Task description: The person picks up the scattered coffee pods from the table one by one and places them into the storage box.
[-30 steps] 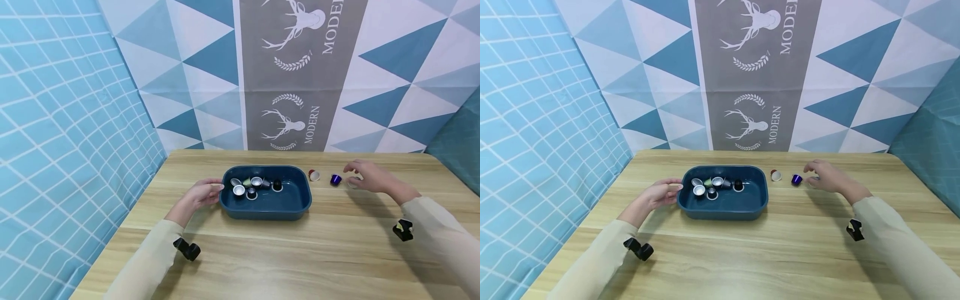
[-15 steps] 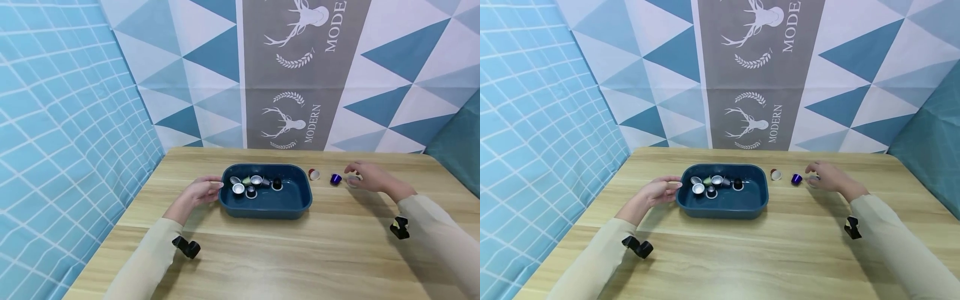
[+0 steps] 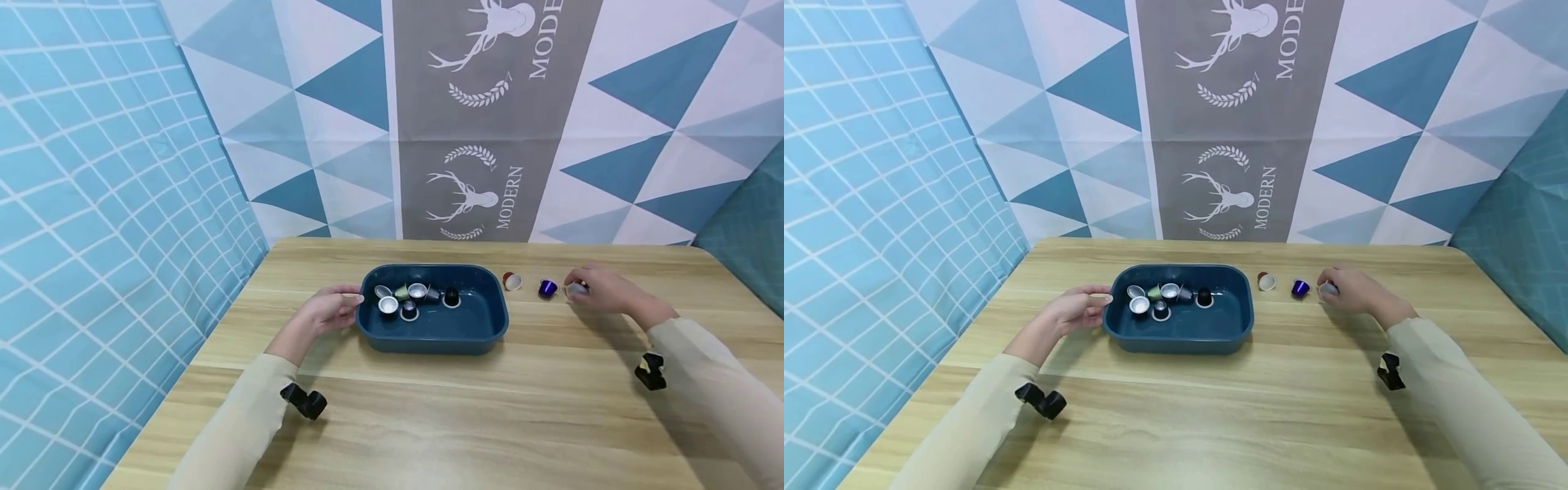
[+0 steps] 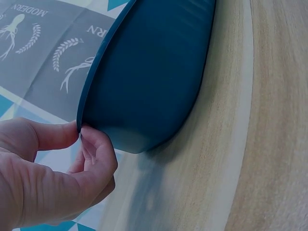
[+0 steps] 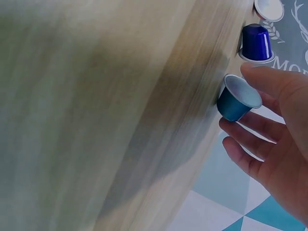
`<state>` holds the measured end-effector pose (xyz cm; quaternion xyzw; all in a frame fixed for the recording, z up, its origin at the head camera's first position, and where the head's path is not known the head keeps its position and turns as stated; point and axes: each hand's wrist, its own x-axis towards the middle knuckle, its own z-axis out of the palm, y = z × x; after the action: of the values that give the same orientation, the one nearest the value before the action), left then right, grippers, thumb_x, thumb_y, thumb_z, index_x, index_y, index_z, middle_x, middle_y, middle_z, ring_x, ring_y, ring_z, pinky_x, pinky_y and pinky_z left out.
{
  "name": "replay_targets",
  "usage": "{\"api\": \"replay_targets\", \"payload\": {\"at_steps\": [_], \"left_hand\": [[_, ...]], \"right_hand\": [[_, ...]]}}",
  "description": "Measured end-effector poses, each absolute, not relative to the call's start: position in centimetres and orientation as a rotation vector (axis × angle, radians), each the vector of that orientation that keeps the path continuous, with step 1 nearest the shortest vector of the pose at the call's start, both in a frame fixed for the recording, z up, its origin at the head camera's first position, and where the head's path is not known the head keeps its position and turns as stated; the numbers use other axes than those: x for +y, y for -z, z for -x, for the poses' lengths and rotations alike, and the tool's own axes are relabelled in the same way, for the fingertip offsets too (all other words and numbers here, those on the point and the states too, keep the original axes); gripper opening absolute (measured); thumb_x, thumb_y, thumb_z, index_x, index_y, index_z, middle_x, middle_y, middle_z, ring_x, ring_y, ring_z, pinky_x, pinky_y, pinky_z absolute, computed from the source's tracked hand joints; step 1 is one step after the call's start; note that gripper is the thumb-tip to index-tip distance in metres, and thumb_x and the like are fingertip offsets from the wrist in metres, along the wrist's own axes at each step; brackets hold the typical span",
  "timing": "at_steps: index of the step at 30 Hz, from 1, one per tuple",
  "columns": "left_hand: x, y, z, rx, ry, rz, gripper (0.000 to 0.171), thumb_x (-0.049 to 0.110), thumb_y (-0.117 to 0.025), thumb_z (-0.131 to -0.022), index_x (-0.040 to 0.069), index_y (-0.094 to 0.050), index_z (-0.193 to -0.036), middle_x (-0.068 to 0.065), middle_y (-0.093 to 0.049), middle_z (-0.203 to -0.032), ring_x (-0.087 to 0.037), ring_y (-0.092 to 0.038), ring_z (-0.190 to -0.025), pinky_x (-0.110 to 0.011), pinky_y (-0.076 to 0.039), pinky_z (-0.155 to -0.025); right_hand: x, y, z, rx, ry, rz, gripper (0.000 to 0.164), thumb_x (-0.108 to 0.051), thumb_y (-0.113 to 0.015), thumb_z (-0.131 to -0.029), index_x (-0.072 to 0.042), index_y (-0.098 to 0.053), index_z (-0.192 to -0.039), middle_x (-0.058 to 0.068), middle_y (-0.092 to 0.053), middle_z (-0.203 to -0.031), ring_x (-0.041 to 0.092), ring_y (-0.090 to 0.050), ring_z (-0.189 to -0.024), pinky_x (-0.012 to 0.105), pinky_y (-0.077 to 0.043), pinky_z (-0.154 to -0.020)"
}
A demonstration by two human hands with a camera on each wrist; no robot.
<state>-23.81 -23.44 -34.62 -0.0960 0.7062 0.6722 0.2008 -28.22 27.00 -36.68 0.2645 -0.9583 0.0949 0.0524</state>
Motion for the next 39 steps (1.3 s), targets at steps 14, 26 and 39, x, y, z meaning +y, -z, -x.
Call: {"api": "replay_targets", "payload": {"at_steps": [14,26,39], "left_hand": [[-23.2,34.6,23.2,1.964,-1.873,0.223,0.042,0.005,-0.051,-0.097,-0.001,-0.039,-0.137,0.006,-0.043,-0.062,-0.005,-0.038,-0.056,-0.018,-0.043,-0.062],[-23.0,33.8,23.7,1.978,-1.870,0.254,0.047,0.006,-0.052,-0.097,0.002,-0.038,-0.141,0.006,-0.054,-0.071,-0.004,-0.051,-0.065,-0.019,-0.045,-0.064],[-23.3,34.4,23.7,1.987,-1.862,0.259,0.042,0.005,-0.053,-0.096,0.001,-0.040,-0.136,0.007,-0.053,-0.066,-0.004,-0.048,-0.060,-0.019,-0.045,-0.062]], "right_hand": [[27.9,37.9,27.7,-2.835,-0.311,-0.874,0.010,-0.006,-0.072,-0.080,-0.004,-0.066,-0.088,0.003,-0.066,-0.081,0.013,-0.057,-0.073,0.035,-0.048,-0.065],[27.7,36.4,27.7,-2.843,-0.352,-0.830,0.011,-0.003,-0.069,-0.081,-0.003,-0.066,-0.092,0.007,-0.066,-0.085,0.015,-0.056,-0.074,0.036,-0.048,-0.065],[26.8,35.9,26.5,-2.770,-0.295,-0.874,0.017,-0.004,-0.071,-0.083,-0.001,-0.066,-0.099,0.012,-0.065,-0.091,0.018,-0.062,-0.076,0.037,-0.051,-0.065]]}}
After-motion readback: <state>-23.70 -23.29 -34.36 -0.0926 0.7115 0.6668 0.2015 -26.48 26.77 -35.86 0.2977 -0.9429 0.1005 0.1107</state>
